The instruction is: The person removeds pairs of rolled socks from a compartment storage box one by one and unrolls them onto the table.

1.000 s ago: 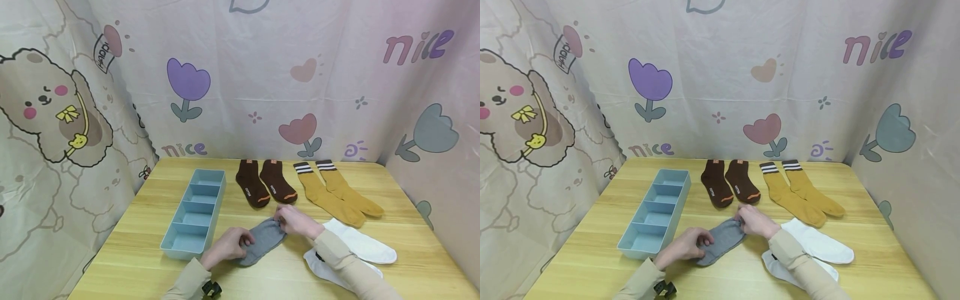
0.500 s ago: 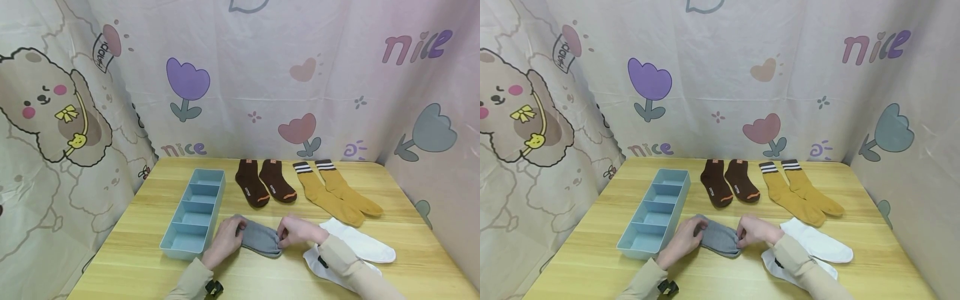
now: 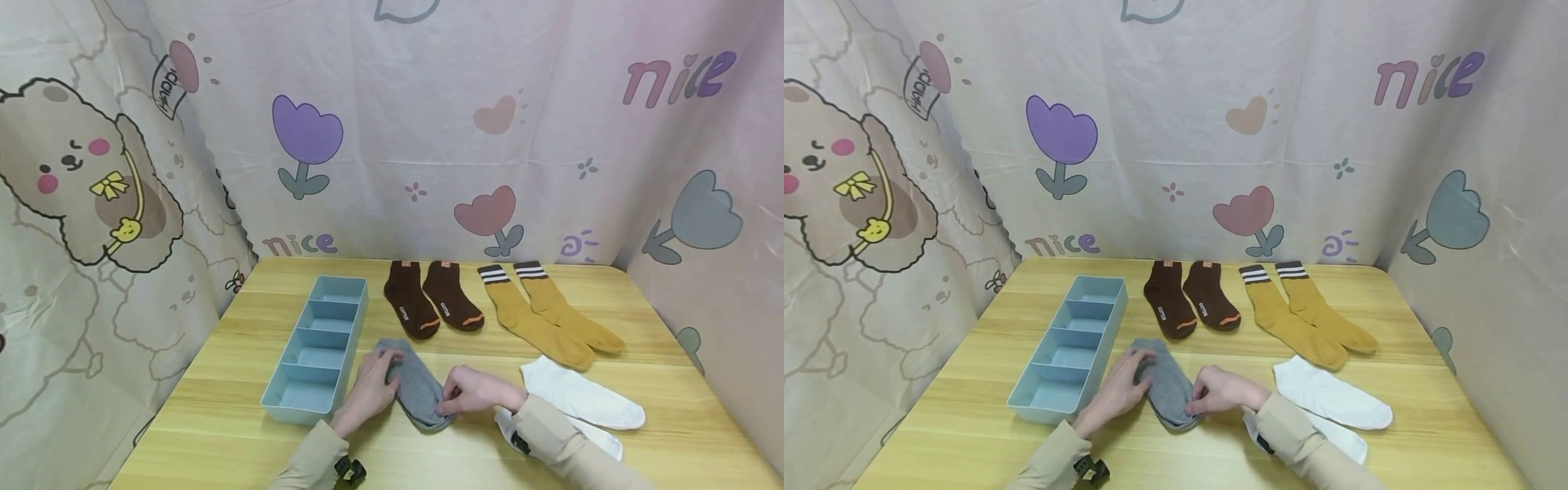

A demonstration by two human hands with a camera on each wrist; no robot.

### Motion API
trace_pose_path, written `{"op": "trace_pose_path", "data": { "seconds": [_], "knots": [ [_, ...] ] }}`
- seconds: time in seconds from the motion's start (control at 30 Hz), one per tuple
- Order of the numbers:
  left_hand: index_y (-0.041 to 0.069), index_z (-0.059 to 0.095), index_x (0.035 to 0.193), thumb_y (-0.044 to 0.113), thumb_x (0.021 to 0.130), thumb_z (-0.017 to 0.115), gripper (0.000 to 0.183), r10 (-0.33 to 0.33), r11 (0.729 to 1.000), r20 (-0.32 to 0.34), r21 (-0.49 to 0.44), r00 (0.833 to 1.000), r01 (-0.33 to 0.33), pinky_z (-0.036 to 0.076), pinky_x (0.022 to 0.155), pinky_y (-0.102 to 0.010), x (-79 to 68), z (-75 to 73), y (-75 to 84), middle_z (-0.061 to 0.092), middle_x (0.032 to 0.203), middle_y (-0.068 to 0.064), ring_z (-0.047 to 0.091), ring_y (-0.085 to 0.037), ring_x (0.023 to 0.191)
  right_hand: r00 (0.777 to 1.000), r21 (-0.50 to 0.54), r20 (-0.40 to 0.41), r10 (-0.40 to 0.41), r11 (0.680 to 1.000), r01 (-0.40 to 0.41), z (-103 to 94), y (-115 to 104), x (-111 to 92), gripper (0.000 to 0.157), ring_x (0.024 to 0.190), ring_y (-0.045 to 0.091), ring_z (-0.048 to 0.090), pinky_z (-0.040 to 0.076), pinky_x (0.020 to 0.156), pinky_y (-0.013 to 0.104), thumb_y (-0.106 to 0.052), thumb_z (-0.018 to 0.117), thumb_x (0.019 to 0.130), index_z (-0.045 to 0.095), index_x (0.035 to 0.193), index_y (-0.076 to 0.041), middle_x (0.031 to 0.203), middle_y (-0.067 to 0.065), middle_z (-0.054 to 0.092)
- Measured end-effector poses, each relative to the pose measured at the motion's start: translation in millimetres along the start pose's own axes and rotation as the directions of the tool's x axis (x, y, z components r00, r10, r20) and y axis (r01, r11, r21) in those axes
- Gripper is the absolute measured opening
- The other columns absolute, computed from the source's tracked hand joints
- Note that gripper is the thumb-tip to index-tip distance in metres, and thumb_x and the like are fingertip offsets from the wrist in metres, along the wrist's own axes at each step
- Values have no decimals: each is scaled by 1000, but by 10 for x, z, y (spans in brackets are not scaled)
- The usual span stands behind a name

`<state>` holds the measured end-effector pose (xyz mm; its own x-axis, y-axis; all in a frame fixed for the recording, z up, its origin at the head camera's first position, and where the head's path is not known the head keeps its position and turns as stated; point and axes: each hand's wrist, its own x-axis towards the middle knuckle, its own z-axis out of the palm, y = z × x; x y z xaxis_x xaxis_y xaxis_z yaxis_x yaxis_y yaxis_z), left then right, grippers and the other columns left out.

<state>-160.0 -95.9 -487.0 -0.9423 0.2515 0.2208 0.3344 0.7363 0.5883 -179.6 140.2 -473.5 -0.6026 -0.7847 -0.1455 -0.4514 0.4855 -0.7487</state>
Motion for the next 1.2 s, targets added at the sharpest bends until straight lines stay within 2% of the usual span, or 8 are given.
{"op": "trace_pose_path", "data": {
  "seconds": [0.17,0.3,0.5,0.6,0.83,0.97,1.1,1.2],
  "knots": [
    [6,61,125,2,85,70,41,-120,993,-45,-26,992,119,40,99,-61,13,20,7,40,135,-30,37,-46,123,1000,18,31,4,1000,-5,42,-35,-7,26,43,-9,45,26,43,10,-8,68,91,68,66,-2,55,13,67],
    [5,59,127,3,87,68,41,-152,987,-23,-48,988,151,34,104,-66,6,15,3,33,139,-37,30,-51,129,999,-26,42,-29,999,30,62,-65,3,26,44,-11,44,27,44,10,-9,66,93,67,67,-4,56,11,68],
    [1,58,127,-1,88,65,40,-143,989,-18,-33,990,143,36,101,-61,1,15,-28,40,131,-34,35,-47,122,998,-27,49,-28,999,30,95,-121,20,24,47,-6,58,33,43,10,-10,66,93,65,69,-6,59,7,71],
    [-3,58,126,-3,89,63,38,-135,991,-24,-29,991,134,39,99,-58,7,6,-25,43,129,-30,38,-44,118,998,-13,47,-31,999,31,110,-132,22,24,47,-5,59,36,42,10,-9,66,92,64,69,-6,59,8,71],
    [-5,61,121,-2,90,63,31,-99,995,-41,-26,994,98,44,97,-54,4,-15,1,51,126,-24,45,-40,115,998,118,51,-24,993,17,125,-122,-2,23,46,-4,59,46,44,14,-10,67,93,62,71,-3,59,14,70],
    [-5,63,116,-3,90,62,27,-42,999,-75,-28,996,40,48,93,-49,1,-27,0,56,117,-20,54,-35,108,998,180,41,-53,983,44,119,-100,-41,22,47,-4,56,51,46,19,-13,66,94,62,75,-2,63,19,69],
    [-4,64,112,-5,90,62,22,16,999,-137,-48,990,-22,52,88,-44,20,-43,4,59,110,-17,62,-31,102,996,216,23,-85,973,78,120,-69,-76,24,46,-5,52,49,46,17,-16,62,97,61,78,-2,67,27,64],
    [-2,66,110,-5,90,63,20,6,996,-174,-84,985,-21,53,80,-36,42,-55,15,60,108,-14,62,-25,94,995,249,5,-98,964,94,123,-53,-105,27,45,-5,50,47,45,16,-17,59,99,60,78,-1,65,28,60]
  ]
}}
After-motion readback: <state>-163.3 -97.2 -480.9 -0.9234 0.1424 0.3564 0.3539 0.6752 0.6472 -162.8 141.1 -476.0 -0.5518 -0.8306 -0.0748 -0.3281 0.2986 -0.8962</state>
